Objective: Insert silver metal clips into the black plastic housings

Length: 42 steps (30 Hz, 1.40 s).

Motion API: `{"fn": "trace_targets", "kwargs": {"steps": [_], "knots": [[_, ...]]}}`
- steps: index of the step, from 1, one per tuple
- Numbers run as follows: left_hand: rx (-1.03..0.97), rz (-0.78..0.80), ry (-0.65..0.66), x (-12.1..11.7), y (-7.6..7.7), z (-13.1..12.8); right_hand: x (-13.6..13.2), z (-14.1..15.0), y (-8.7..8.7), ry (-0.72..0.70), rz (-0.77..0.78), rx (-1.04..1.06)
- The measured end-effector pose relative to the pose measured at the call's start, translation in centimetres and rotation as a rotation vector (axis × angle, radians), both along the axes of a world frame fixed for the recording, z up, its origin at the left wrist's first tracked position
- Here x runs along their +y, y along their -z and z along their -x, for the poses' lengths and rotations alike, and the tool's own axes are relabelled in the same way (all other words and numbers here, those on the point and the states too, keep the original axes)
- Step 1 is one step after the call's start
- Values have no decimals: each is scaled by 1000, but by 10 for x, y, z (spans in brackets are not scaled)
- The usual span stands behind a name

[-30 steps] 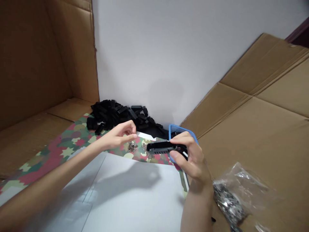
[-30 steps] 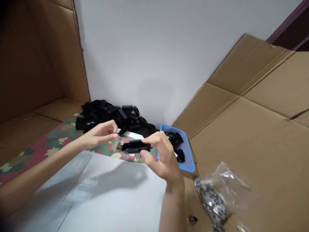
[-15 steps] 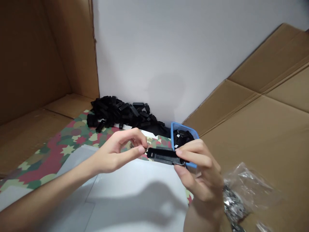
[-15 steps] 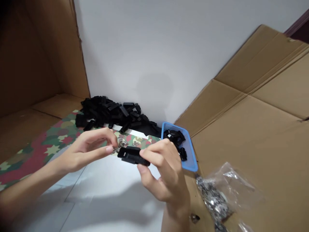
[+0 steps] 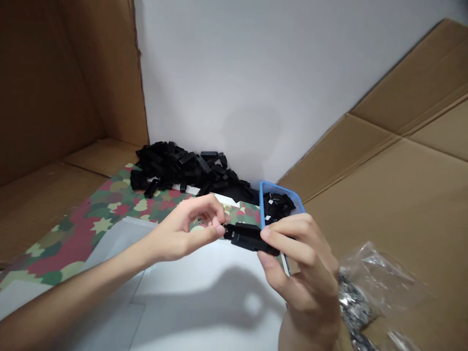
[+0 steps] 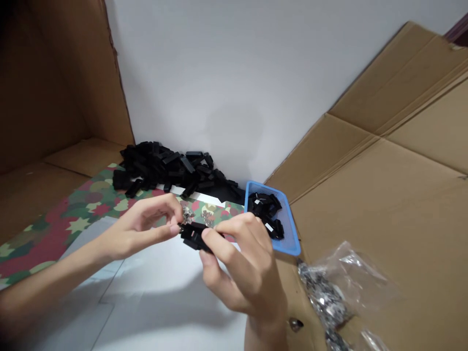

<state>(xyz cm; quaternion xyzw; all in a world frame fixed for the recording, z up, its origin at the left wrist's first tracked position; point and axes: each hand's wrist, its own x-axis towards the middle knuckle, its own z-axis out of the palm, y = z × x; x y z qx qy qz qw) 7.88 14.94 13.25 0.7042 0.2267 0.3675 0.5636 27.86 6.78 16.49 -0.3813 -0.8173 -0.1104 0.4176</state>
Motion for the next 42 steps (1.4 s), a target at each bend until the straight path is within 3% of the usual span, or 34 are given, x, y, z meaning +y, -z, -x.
{"fn": "trace_targets", "kwargs": {"steps": [6, 10, 23, 31, 39, 42], "knots": [[-91, 284, 60, 1, 0, -1, -1, 0, 0, 28, 6, 1], [-128, 361, 50, 1, 0, 0, -1, -1, 0, 34, 14, -18], [-189, 246, 21, 2, 4, 1, -3, 2, -6, 93, 15, -193], [-93, 137, 8, -1, 0, -3, -4, 3, -4, 97, -15, -182], [-93, 134, 34, 1, 6, -7, -5, 4, -3, 68, -31, -154], [-77, 246, 86, 3, 9, -8, -4, 3, -2, 32, -73, -122]]}}
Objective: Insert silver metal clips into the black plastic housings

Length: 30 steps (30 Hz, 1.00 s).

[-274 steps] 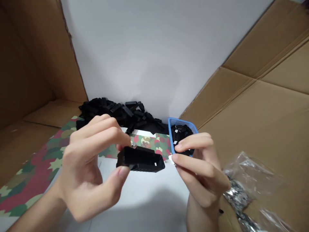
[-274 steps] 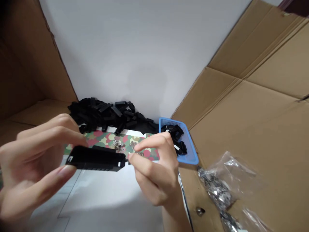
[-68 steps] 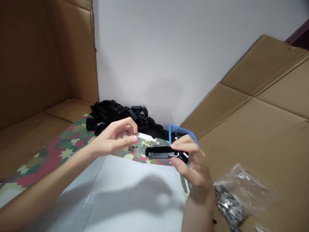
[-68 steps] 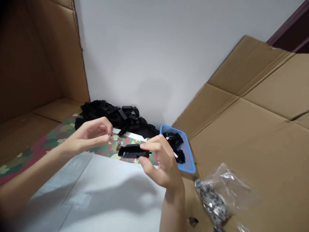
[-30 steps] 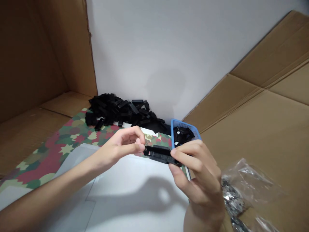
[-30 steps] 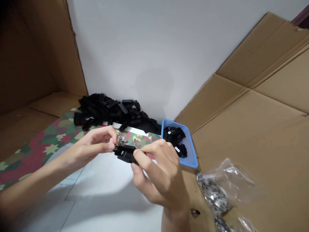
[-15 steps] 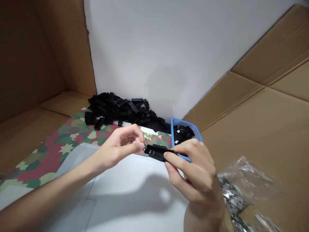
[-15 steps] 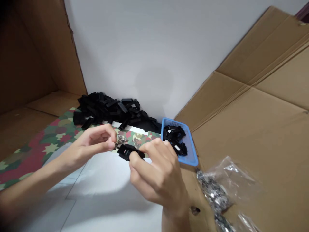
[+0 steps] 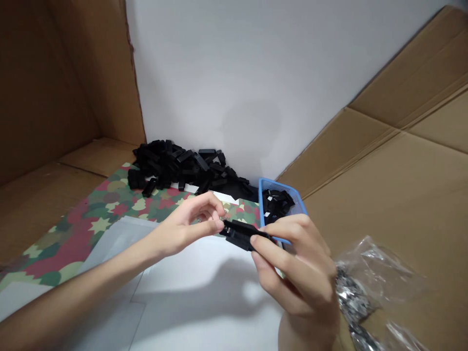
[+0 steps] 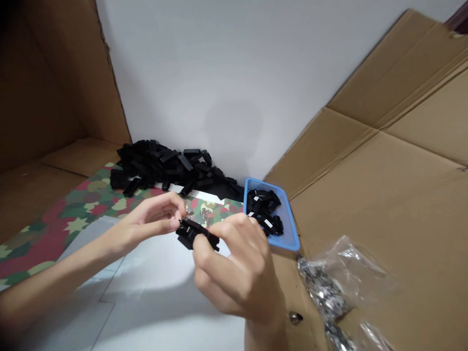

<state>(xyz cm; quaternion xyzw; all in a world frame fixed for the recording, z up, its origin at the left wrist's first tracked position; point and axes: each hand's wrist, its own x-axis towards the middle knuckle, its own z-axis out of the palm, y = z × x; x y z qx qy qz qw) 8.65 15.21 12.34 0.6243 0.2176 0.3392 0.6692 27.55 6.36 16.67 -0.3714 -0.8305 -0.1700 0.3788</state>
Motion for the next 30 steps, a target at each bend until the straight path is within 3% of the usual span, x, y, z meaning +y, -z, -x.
{"fn": "trace_targets", "kwargs": {"steps": [4, 6, 11, 14, 17, 21, 24, 27, 30], "knots": [[-84, 237, 194, 0, 4, -3, 0, 0, 3, -14, -56, 58], [-156, 321, 232, -2, 6, -5, 1, 1, 4, -24, -78, 76], [-270, 405, 187, -7, 6, -7, 3, 1, 9, -44, -128, 107], [-279, 359, 154, -6, 6, -6, 7, 1, 10, -59, -115, 125], [-256, 131, 108, -2, 4, 0, 13, 0, 9, -86, -77, 186], [-96, -384, -123, 0, -6, 14, 19, -6, 9, -124, 139, 204], [23, -762, -276, -3, -16, 22, 20, -10, 10, -210, 302, 338], [127, -1022, -298, -7, -22, 24, 21, -5, 12, -197, 471, 389], [179, -1147, -275, -12, -25, 23, 22, 6, 13, -173, 698, 313]]}}
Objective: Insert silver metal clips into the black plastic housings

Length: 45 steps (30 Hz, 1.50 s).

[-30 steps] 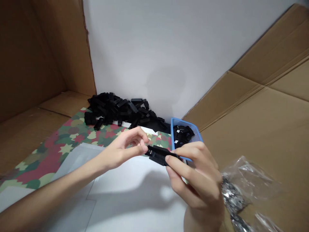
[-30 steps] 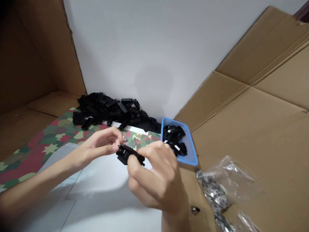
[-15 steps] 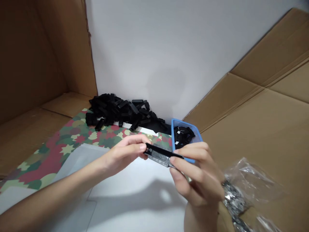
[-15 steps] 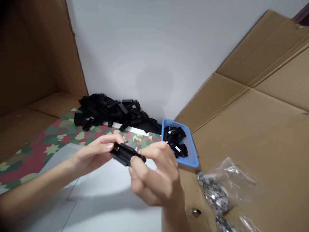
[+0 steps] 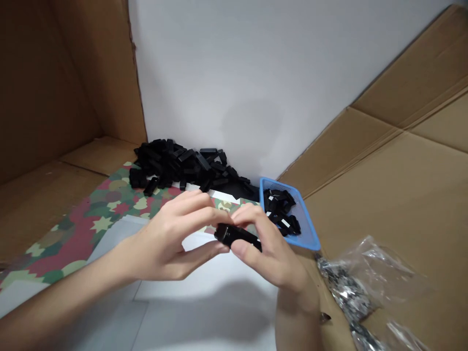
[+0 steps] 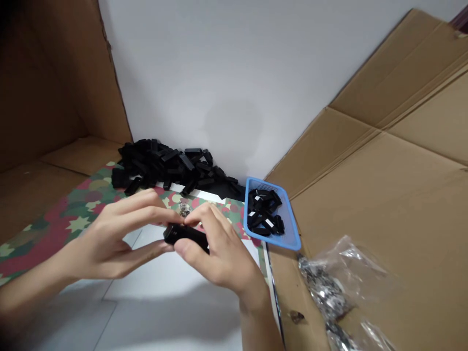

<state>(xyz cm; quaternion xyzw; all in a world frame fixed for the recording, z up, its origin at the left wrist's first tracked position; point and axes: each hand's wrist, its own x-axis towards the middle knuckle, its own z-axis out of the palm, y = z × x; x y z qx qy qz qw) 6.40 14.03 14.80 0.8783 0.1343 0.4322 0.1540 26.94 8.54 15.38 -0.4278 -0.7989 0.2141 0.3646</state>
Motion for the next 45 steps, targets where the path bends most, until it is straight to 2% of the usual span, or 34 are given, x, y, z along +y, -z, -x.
{"fn": "trace_targets", "kwargs": {"steps": [6, 12, 21, 37, 40, 45], "knots": [[90, -68, -22, -4, 3, -1, 0, 11, 2, 55, 218, 32], [150, -128, -38, -6, 4, 4, 1, 13, 0, 15, 381, 79], [152, -112, 4, -8, 2, 2, 3, 17, 3, -2, 418, 222], [128, -85, 13, -7, 3, 1, 8, 23, 4, 2, 412, 322], [49, 4, 3, -6, 1, 0, 8, 21, 6, 18, 328, 330], [-43, 328, 6, -6, -3, 0, 9, 17, 16, 65, -40, 305]]}}
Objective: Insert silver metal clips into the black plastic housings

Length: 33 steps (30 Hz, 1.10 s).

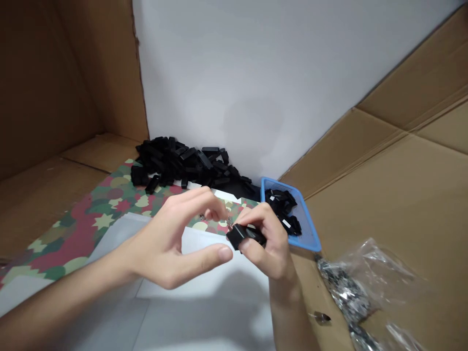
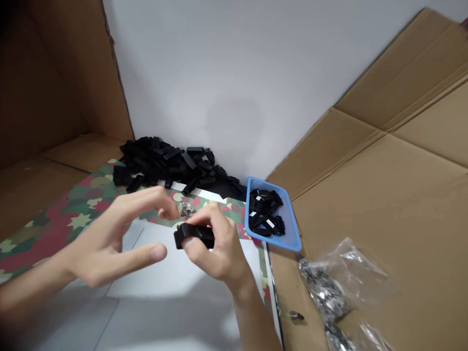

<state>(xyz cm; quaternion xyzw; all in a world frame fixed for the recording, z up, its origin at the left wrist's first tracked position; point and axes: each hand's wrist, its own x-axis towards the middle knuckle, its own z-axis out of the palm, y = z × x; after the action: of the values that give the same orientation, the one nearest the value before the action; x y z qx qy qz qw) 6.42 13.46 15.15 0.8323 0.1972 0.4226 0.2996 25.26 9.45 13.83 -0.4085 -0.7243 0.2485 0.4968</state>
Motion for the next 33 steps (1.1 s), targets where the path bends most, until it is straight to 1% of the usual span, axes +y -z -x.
{"fn": "trace_targets", "kwargs": {"steps": [2, 4, 8, 11, 16, 19, 22, 25, 27, 28, 29, 31, 33], "knots": [[-5, 74, 22, -1, -2, -1, 0, -1, 3, 25, -104, -68], [-17, 125, 19, -1, -2, -3, 0, 0, 5, 49, -166, -126], [-76, 188, 28, -2, -1, -6, 0, 3, 4, 77, -201, -167], [-104, 161, 3, -3, 0, -6, 0, 4, 2, 97, -198, -188], [-100, 67, -56, -5, 1, -6, 0, 6, 0, 128, -190, -221], [-101, 43, -78, -6, 2, -6, 0, 7, 0, 132, -171, -225], [-109, 67, -93, -5, 3, -7, 0, 4, 1, 107, -87, -215], [-131, 157, -98, -2, 3, -8, 0, -3, 3, -18, -4, -173], [-109, 221, -59, 0, 2, -7, 0, -8, 3, -91, 4, -136], [-93, 233, -20, 1, 2, -6, -1, -10, 2, -101, 22, -108], [-81, 223, 26, 3, 1, -5, -1, -11, 0, -101, 64, -59], [-81, 143, 88, 5, 1, -2, -2, -13, -4, -133, 217, 92], [-95, 14, 90, 6, 2, -1, -2, -14, -8, -221, 381, 244]]}}
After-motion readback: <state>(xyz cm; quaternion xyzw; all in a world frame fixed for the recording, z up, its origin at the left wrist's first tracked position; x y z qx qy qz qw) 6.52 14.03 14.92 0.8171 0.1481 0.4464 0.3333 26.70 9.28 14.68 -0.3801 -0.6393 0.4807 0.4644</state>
